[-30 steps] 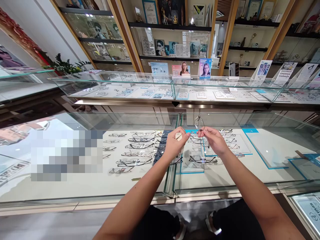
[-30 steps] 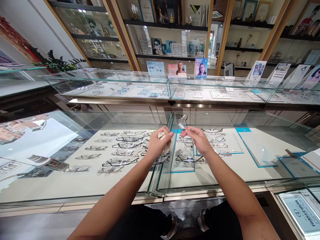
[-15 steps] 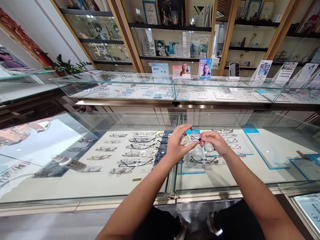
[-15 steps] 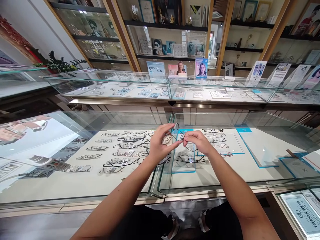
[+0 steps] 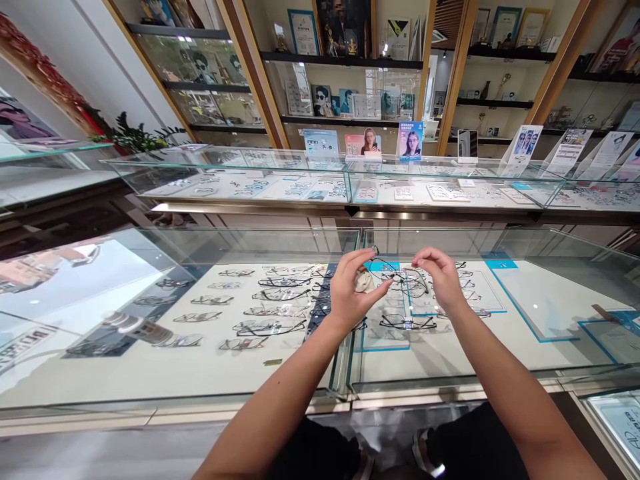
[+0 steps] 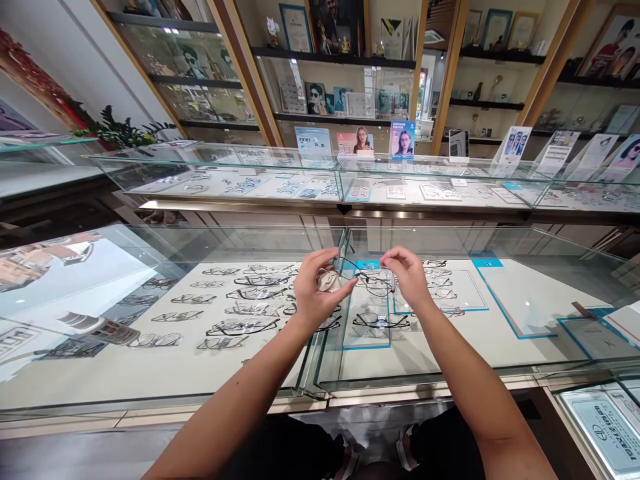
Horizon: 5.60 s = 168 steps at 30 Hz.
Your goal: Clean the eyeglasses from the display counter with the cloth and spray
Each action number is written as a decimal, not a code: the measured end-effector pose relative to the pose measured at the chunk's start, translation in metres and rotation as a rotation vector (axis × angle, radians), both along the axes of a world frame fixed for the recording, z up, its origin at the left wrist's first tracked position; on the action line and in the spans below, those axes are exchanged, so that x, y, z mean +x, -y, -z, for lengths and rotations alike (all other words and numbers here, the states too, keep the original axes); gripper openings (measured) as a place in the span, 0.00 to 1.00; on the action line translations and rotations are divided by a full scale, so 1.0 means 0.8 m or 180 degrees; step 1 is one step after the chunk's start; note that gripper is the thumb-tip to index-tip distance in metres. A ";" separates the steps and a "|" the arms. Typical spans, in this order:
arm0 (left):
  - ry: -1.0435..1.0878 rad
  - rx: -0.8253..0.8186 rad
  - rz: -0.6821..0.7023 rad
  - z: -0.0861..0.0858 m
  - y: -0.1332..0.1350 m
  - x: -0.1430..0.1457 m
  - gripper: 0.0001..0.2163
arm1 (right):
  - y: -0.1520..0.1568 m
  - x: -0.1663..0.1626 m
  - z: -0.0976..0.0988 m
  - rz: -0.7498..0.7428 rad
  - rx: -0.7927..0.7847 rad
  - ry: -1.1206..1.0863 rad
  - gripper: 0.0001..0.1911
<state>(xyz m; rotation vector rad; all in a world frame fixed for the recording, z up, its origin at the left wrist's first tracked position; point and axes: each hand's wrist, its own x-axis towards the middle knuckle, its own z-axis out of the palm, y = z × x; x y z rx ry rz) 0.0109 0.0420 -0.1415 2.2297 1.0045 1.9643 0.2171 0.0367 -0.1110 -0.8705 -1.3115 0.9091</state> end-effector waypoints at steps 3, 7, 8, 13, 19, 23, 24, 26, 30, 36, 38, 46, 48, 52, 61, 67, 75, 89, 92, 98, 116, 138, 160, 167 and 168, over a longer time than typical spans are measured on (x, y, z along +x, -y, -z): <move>0.0233 -0.0170 -0.0104 -0.001 -0.001 0.000 0.22 | -0.006 0.005 0.001 0.0436 0.0098 -0.0131 0.05; 0.0676 -0.0493 -0.0073 0.000 -0.007 -0.003 0.22 | -0.012 0.009 0.004 0.0629 0.0182 -0.0086 0.06; 0.0796 -0.0580 -0.0075 0.001 -0.008 -0.004 0.23 | -0.012 0.009 0.005 0.0651 0.0188 -0.0077 0.06; 0.1133 -0.0707 -0.0095 0.003 -0.016 -0.005 0.24 | -0.014 0.010 0.006 0.0751 0.0302 -0.0022 0.04; 0.1160 -0.0576 -0.0198 0.006 -0.019 -0.005 0.24 | -0.014 0.008 0.006 0.0847 0.0516 0.0110 0.07; 0.1056 -0.0402 -0.0385 0.008 -0.022 -0.006 0.23 | -0.012 0.007 0.008 0.0958 0.0656 0.0284 0.08; 0.1036 -0.0332 -0.0428 0.009 -0.023 -0.007 0.23 | -0.012 0.006 0.007 0.0979 0.0688 0.0311 0.08; 0.1013 -0.0200 -0.0475 0.009 -0.025 -0.008 0.23 | -0.011 0.005 0.007 0.1022 0.0726 0.0340 0.08; 0.0950 0.0018 -0.0601 0.008 -0.029 -0.010 0.23 | -0.011 0.003 0.009 0.1120 0.0749 0.0371 0.09; 0.0903 0.0665 -0.0730 -0.014 -0.031 -0.020 0.22 | -0.016 0.002 0.004 0.1227 0.0691 0.0452 0.09; 0.0882 0.0821 -0.0693 -0.035 -0.032 -0.024 0.23 | -0.017 0.001 -0.015 0.1209 0.0805 0.0442 0.09; 0.1447 0.1312 -0.0698 -0.153 -0.014 -0.010 0.25 | 0.019 -0.009 -0.144 0.1101 0.2340 0.0448 0.08; 0.1514 0.1297 -0.0678 -0.166 -0.002 -0.003 0.23 | 0.037 -0.012 -0.156 0.1079 0.2288 0.0536 0.09; 0.1273 0.1096 -0.0709 -0.165 0.013 0.002 0.22 | 0.062 -0.016 -0.154 0.1173 0.2029 0.1138 0.25; 0.0955 0.0725 -0.0805 -0.164 0.027 0.004 0.20 | 0.075 -0.024 -0.153 0.1587 0.2076 0.1561 0.17; 0.0946 0.0680 -0.0800 -0.166 0.031 0.006 0.20 | 0.075 -0.024 -0.154 0.1651 0.2055 0.1570 0.16; 0.0875 0.0739 -0.0907 -0.170 0.033 0.003 0.20 | 0.072 -0.025 -0.155 0.1622 0.1932 0.1627 0.14; 0.0849 0.0766 -0.0991 -0.170 0.035 0.002 0.22 | 0.071 -0.024 -0.155 0.1551 0.1917 0.1561 0.15; 0.0867 0.0846 -0.1011 -0.170 0.036 0.003 0.23 | 0.069 -0.022 -0.156 0.1521 0.1851 0.1603 0.16; 0.0851 0.0999 -0.1135 -0.170 0.033 0.003 0.25 | 0.066 -0.021 -0.155 0.1486 0.1787 0.1642 0.17; 0.0740 0.1161 -0.1063 -0.170 0.034 0.000 0.24 | 0.054 -0.020 -0.147 0.1496 0.1693 0.1437 0.18; 0.0762 0.1172 -0.0898 -0.171 0.034 -0.001 0.22 | 0.062 -0.026 -0.152 0.1547 0.1390 0.1377 0.18; 0.0723 0.1165 -0.0874 -0.172 0.033 -0.003 0.23 | 0.062 -0.027 -0.153 0.1582 0.1441 0.1422 0.18; 0.0724 0.1140 -0.0860 -0.172 0.034 -0.004 0.23 | 0.063 -0.028 -0.153 0.1590 0.1436 0.1407 0.18; 0.0724 0.1138 -0.0862 -0.172 0.034 -0.003 0.23 | 0.063 -0.028 -0.153 0.1591 0.1434 0.1407 0.18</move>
